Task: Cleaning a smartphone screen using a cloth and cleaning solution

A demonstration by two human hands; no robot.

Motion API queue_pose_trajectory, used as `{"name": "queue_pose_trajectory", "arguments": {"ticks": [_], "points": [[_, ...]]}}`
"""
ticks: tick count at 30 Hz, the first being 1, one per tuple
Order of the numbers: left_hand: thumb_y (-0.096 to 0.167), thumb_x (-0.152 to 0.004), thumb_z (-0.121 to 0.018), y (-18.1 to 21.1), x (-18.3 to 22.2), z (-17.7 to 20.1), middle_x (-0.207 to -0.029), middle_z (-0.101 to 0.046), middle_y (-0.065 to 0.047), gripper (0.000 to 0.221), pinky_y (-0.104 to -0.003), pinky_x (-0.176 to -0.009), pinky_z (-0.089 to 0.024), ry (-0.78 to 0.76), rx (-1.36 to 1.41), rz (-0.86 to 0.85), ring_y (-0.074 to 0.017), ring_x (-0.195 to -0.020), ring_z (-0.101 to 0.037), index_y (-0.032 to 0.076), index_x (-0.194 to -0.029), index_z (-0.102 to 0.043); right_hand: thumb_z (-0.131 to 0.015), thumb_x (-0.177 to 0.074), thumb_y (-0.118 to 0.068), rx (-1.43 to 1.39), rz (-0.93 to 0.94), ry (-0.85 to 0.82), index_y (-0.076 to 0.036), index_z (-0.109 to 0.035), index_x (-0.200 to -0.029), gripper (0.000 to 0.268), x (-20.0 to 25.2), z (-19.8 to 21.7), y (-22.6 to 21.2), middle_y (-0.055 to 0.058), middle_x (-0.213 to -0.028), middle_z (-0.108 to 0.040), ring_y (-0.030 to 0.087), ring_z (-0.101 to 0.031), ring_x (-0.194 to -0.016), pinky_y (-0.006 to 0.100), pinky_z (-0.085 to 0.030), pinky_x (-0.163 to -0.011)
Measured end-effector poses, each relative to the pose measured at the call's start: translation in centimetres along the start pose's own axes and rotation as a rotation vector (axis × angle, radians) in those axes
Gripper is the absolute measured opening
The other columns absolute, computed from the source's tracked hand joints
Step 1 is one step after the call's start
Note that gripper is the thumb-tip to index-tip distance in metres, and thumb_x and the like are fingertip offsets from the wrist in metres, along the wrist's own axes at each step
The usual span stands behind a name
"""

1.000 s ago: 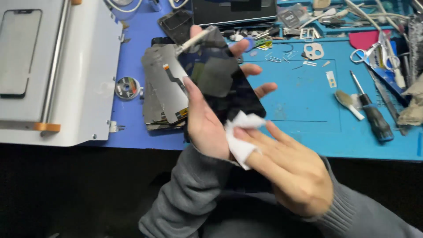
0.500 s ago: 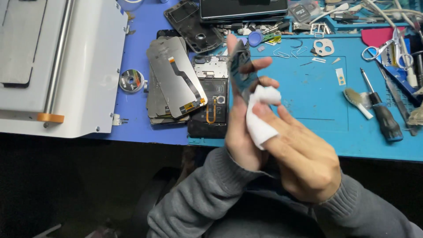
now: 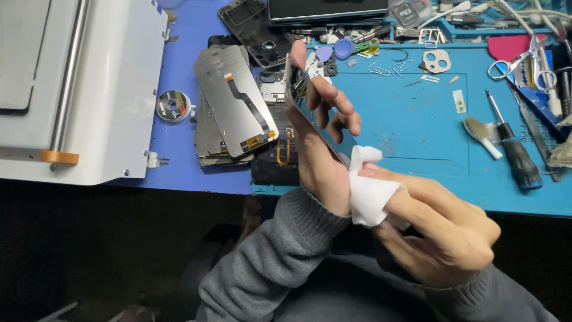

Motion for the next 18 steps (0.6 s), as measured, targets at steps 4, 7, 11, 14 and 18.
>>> {"name": "queue_pose_trajectory", "arguments": {"ticks": [4, 7, 11, 14, 18], "points": [[0.053, -0.103, -0.028, 1.2, -0.6, -0.1, -0.083, -0.047, 0.003, 0.068, -0.023, -0.055, -0.031, 0.142, -0.239, 0.156, -0.0074, -0.062, -0.045, 0.012, -0.154, -0.047, -0.068, -0.093, 0.007, 0.035, -0.009, -0.039, 0.008, -0.073, -0.107, 0.016, -0.3, -0.4, 0.0, 0.030, -0.110, -0.074, 0.032, -0.079, -0.094, 0.032, -0.061, -0.087], [0.073, -0.099, -0.033, 0.7, 0.2, 0.1, -0.096, -0.049, 0.000, 0.080, -0.025, -0.073, -0.048, 0.045, -0.285, -0.028, -0.0106, -0.076, -0.051, 0.012, -0.149, -0.045, -0.077, -0.091, 0.004, 0.043, 0.002, 0.044, 0.006, -0.073, -0.099, 0.009, -0.6, 0.0, 0.0, 0.029, -0.104, -0.073, 0.031, -0.077, -0.087, 0.036, -0.062, -0.083], [0.063, -0.106, -0.037, 0.4, 1.9, -0.9, -0.108, -0.049, -0.001, 0.073, -0.026, -0.076, -0.051, -0.015, -0.215, -0.066, -0.0117, -0.078, -0.055, 0.007, -0.154, -0.039, -0.077, -0.092, 0.005, 0.047, -0.002, 0.064, 0.008, -0.070, -0.104, 0.014, -2.0, 0.9, -0.6, 0.031, -0.108, -0.073, 0.032, -0.077, -0.089, 0.035, -0.062, -0.082], [0.048, -0.112, -0.042, -0.5, 2.6, -1.0, -0.115, -0.044, 0.001, 0.057, -0.027, -0.082, -0.053, -0.004, -0.050, -0.029, -0.0097, -0.097, -0.053, 0.008, -0.153, -0.040, -0.079, -0.092, 0.006, 0.076, 0.059, 0.058, 0.008, -0.072, -0.103, 0.013, -2.2, 1.2, -1.1, 0.027, -0.103, -0.073, 0.029, -0.077, -0.087, 0.033, -0.060, -0.081], [0.039, -0.108, -0.044, -0.2, 2.0, -0.7, -0.109, -0.041, -0.001, 0.044, -0.031, -0.073, -0.054, 0.039, 0.024, 0.032, -0.0143, -0.087, -0.053, 0.009, -0.141, -0.044, -0.081, -0.090, -0.001, 0.091, 0.051, -0.088, 0.005, -0.068, -0.111, 0.025, -0.7, 1.8, 0.6, 0.024, -0.112, -0.070, 0.029, -0.075, -0.098, 0.035, -0.060, -0.086]]}}
Point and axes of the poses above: each hand's wrist, its own x-axis away from the middle knuckle, its own z-axis out of the back of the hand, y = z × x, the point moved 8 cm from there along -x, towards the middle knuckle
